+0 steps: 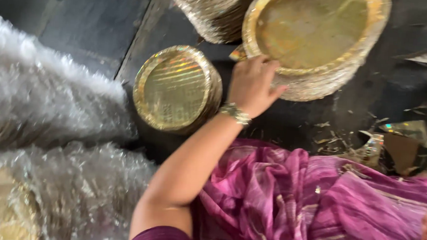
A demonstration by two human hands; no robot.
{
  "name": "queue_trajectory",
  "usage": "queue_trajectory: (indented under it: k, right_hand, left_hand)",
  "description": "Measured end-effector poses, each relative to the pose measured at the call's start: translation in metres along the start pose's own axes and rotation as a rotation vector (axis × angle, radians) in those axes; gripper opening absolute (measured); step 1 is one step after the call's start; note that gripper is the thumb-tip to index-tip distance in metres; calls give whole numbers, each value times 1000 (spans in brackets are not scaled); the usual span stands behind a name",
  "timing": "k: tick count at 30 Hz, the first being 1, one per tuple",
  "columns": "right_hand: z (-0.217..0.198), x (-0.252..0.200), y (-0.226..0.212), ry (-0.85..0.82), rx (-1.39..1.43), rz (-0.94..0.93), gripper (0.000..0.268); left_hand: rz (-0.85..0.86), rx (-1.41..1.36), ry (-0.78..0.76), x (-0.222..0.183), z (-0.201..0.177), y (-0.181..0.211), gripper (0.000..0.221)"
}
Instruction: The person sits on the floor holding a stack of decorative paper plates on their lap and trims the uneven excess foil edge around each plate rim using scissors. They rotate the stack as they cut, set finished stacks aside with other completed stacks, and pick up the next stack to continue trimming.
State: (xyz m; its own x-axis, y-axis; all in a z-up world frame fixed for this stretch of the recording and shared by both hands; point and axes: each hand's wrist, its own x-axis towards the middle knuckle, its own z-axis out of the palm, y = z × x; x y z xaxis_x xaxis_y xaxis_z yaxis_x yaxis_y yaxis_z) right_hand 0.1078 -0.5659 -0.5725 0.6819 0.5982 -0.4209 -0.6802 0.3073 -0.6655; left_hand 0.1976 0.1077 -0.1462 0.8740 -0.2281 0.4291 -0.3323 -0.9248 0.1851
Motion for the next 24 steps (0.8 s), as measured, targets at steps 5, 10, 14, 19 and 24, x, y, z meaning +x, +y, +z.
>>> queue_trajectory:
  k: [5, 10, 14, 19, 24]
  right_hand:
    - [110, -77, 79, 8, 63, -57, 20]
    - [412, -111, -89, 662, -425, -299, 46]
    - [427, -107, -92, 645, -349, -271, 50]
    - [419, -99, -86, 648, -312, -197, 49]
    - [413, -88, -91, 659, -280, -156, 38]
  left_hand:
    - [51, 33, -80, 65, 37, 64, 83]
    - [-86, 244, -440, 99, 33, 69, 110]
    - [-31, 297, -395, 110, 27, 55, 114]
    - [38, 317, -184, 117, -2, 57, 95]
    - [29, 251, -139, 112, 2, 31, 66]
